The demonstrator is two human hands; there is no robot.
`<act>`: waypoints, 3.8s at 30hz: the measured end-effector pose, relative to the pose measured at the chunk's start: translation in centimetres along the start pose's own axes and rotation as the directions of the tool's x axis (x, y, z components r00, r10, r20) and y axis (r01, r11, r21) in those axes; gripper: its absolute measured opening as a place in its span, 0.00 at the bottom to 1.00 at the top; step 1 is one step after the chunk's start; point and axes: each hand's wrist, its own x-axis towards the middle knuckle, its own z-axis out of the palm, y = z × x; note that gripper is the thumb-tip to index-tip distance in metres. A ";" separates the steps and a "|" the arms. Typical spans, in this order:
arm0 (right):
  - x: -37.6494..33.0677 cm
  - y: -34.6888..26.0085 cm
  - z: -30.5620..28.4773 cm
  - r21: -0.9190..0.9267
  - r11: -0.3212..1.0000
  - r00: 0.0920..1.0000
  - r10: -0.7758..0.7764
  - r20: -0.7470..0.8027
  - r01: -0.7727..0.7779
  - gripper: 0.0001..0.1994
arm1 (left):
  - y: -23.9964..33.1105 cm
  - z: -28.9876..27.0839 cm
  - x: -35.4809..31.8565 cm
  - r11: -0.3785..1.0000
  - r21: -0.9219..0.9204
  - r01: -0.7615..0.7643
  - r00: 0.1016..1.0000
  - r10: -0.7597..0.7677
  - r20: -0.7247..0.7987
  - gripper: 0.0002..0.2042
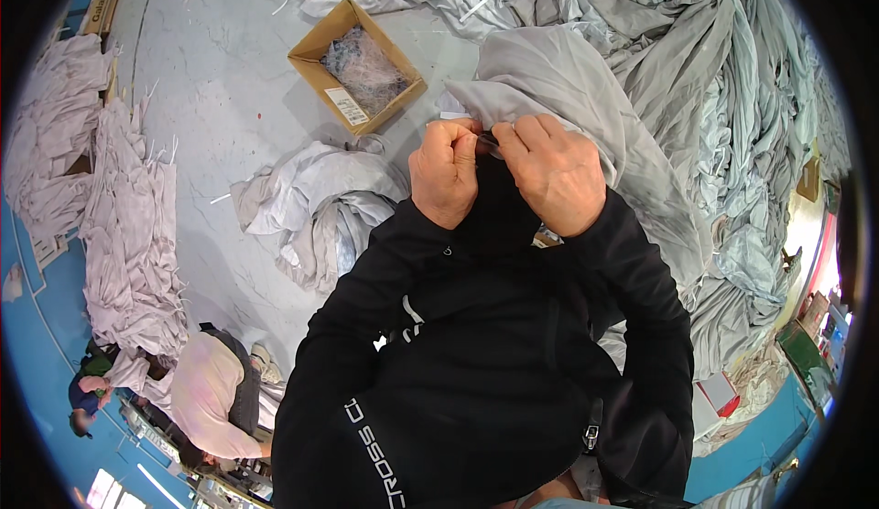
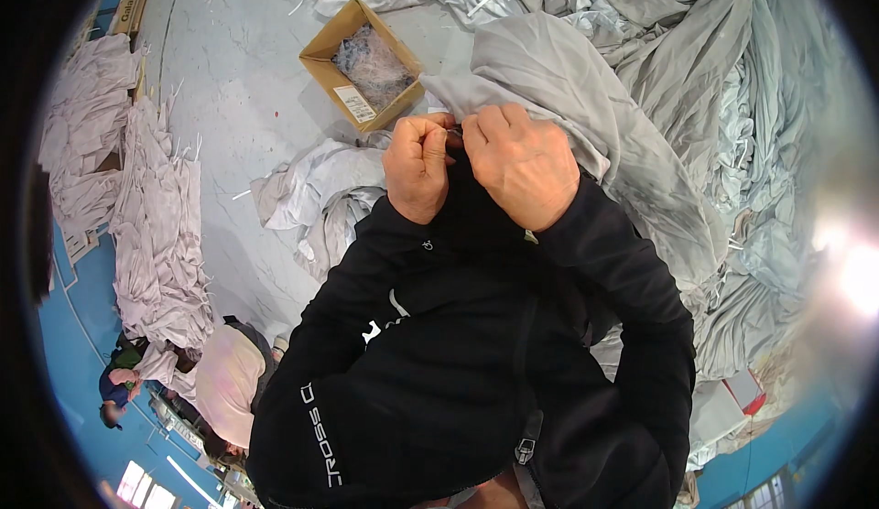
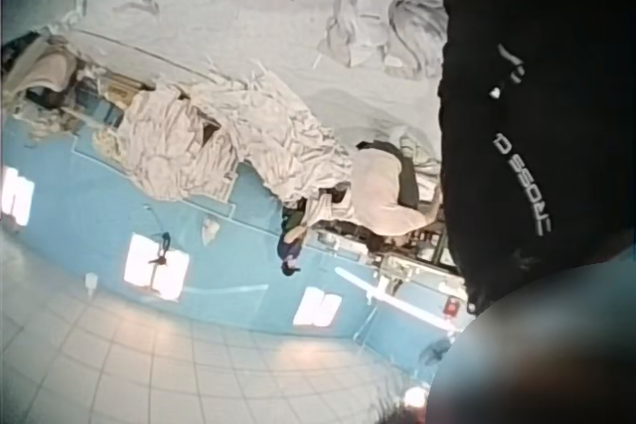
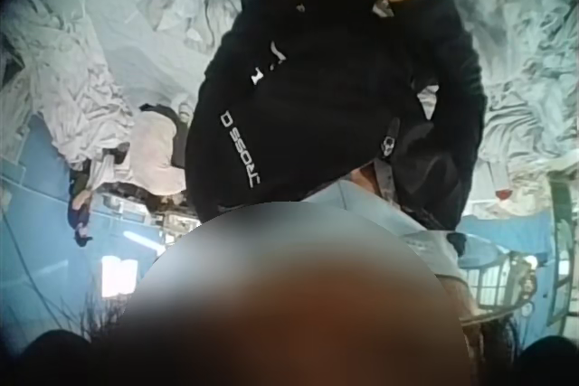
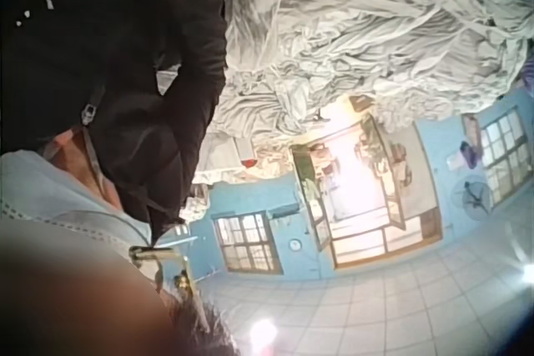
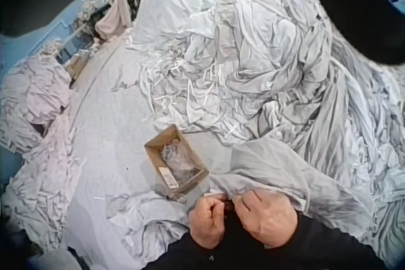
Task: Repairing or inspecting pillow covers using a pair of pliers on a factory floor.
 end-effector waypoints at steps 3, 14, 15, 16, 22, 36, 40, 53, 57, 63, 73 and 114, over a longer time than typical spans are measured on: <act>0.0 -0.3 0.0 -0.049 0.999 1.000 0.012 0.022 -0.011 0.10 | 0.1 0.0 0.0 1.000 0.013 0.005 1.000 -0.005 0.016 0.04; 0.0 0.3 -0.5 0.033 0.996 0.996 0.082 0.038 -0.083 0.10 | -0.1 0.3 -0.2 0.948 -0.309 0.079 0.992 -0.104 -0.065 0.04; 0.1 0.6 -0.3 0.129 0.987 0.995 0.092 0.027 -0.094 0.11 | 0.0 0.1 -0.4 0.948 -0.309 0.078 0.992 -0.104 -0.066 0.04; 0.1 0.9 -0.1 0.225 0.969 0.995 0.102 0.016 -0.103 0.12 | 0.0 -0.3 -0.7 0.922 -0.366 0.125 0.985 -0.160 -0.066 0.05; -0.1 1.6 1.3 0.397 0.914 0.997 0.077 0.025 -0.080 0.13 | -0.3 -2.0 -0.6 0.849 -0.473 0.234 0.944 -0.314 -0.097 0.07; -1.9 2.6 0.7 0.581 0.764 0.951 0.301 0.064 -0.281 0.13 | -8.3 -9.3 8.4 0.214 0.969 -0.123 0.924 0.380 0.033 0.19; -4.8 3.2 0.9 0.615 0.699 0.884 0.467 -0.005 -0.366 0.12 | -7.2 -8.5 7.8 0.908 0.418 0.024 0.990 -0.081 0.119 0.30; -12.4 3.0 1.1 0.441 0.783 0.747 0.590 -0.306 -0.438 0.32 | 2.3 -0.1 3.5 0.867 0.267 -0.421 0.878 0.314 0.362 0.29; -13.2 3.4 2.1 0.379 0.768 0.710 0.631 -0.313 -0.516 0.28 | 1.8 0.9 4.2 0.875 0.223 -0.430 0.868 0.333 0.367 0.22; -14.4 4.0 3.0 0.377 0.745 0.668 0.664 -0.336 -0.551 0.23 | 0.7 -0.5 5.1 0.850 0.207 -0.484 0.858 0.413 0.306 0.16; -16.2 3.2 3.2 0.479 0.716 0.715 0.660 -0.229 -0.508 0.27 | -1.3 -5.3 7.4 0.820 0.385 -0.424 0.906 0.384 0.180 0.07; -18.3 1.3 -0.1 0.300 0.887 0.840 0.441 -0.316 -0.352 0.20 | -4.2 -15.0 4.7 0.820 0.480 -0.313 0.950 0.261 0.173 0.05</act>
